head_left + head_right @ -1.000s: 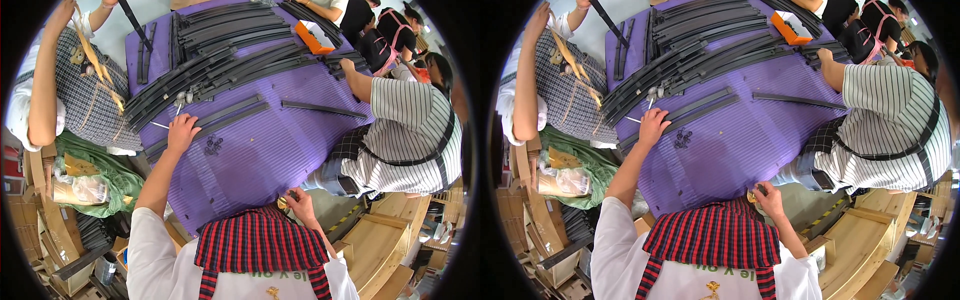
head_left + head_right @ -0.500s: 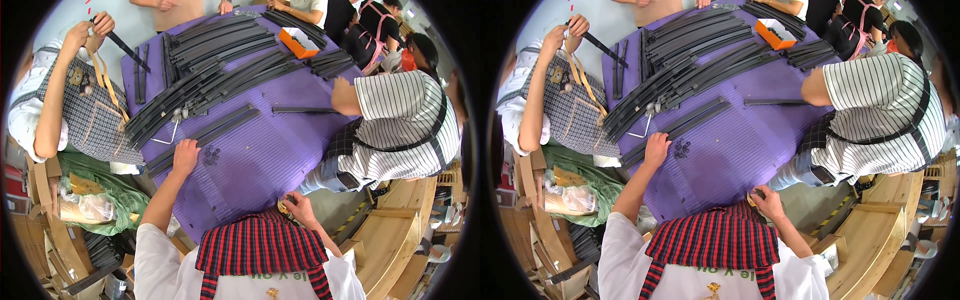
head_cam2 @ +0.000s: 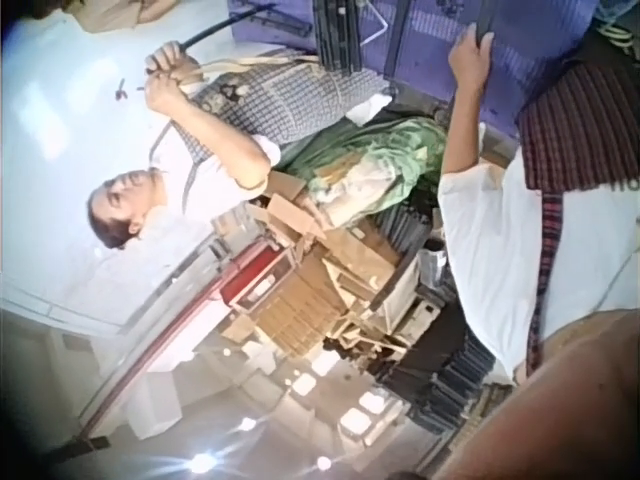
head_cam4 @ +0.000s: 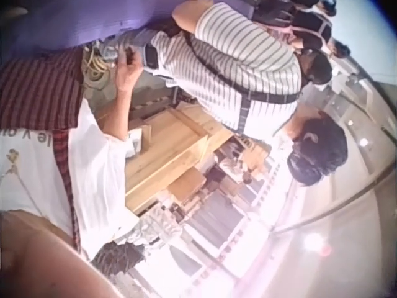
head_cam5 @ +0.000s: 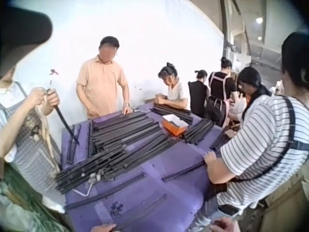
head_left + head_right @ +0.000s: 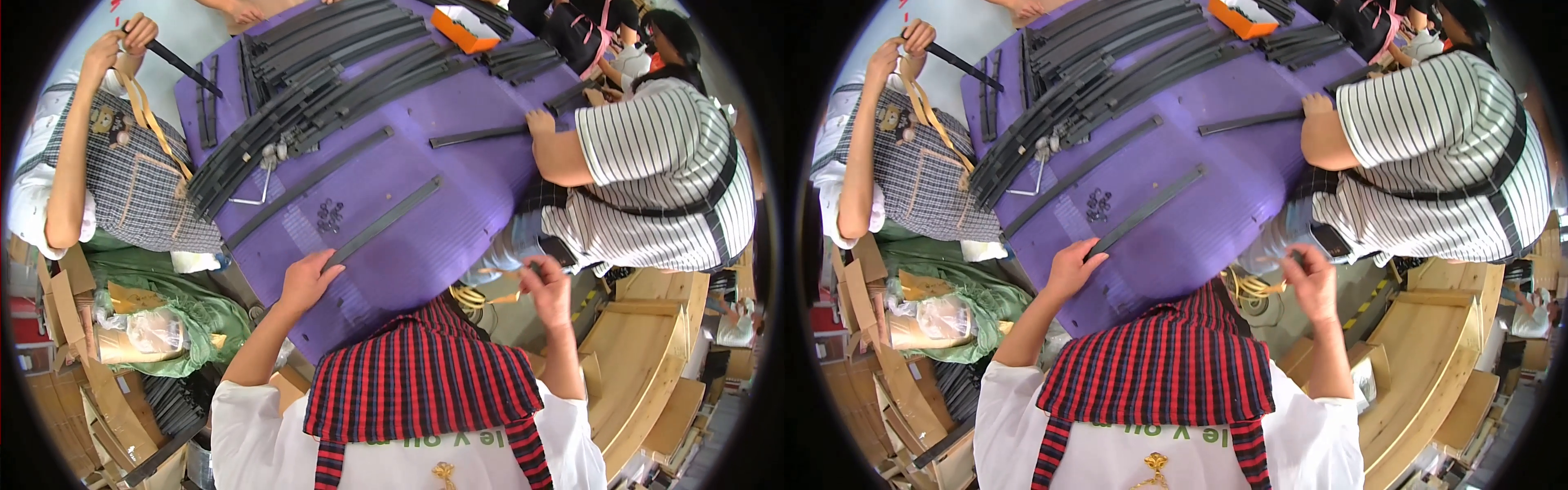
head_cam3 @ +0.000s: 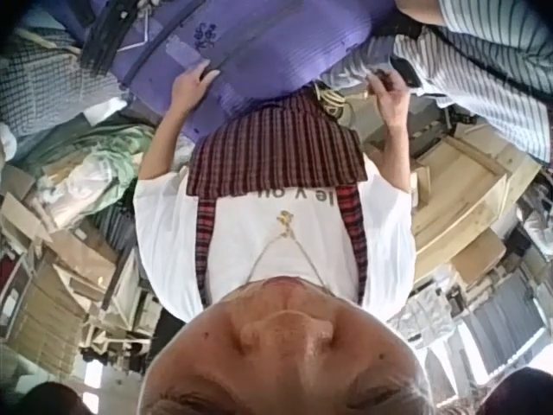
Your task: Applying adhesive tape to small black plastic components at a work table.
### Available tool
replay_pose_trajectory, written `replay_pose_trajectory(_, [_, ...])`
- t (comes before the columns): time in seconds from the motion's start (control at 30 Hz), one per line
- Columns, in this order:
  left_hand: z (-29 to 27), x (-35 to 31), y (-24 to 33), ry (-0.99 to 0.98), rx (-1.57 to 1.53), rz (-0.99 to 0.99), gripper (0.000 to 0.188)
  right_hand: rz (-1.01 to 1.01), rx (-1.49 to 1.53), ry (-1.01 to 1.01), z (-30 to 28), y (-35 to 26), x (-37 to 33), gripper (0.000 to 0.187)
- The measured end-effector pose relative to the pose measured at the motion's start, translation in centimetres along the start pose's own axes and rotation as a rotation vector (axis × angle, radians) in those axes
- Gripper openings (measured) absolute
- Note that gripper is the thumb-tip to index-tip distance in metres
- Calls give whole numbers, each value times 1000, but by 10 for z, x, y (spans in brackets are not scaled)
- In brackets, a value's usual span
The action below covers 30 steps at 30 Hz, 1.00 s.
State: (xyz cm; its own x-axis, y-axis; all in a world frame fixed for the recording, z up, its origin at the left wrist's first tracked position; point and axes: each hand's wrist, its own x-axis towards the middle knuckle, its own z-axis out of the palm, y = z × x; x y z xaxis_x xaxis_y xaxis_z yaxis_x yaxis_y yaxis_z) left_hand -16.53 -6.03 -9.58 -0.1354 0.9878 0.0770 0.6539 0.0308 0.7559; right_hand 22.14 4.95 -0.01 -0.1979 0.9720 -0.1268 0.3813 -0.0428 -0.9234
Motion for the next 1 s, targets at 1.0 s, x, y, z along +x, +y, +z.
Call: replay_pose_trajectory(1.0, [47, 47, -38, 237, 489, -36, 16, -560, -416, -397, 9, 31, 49, 19])
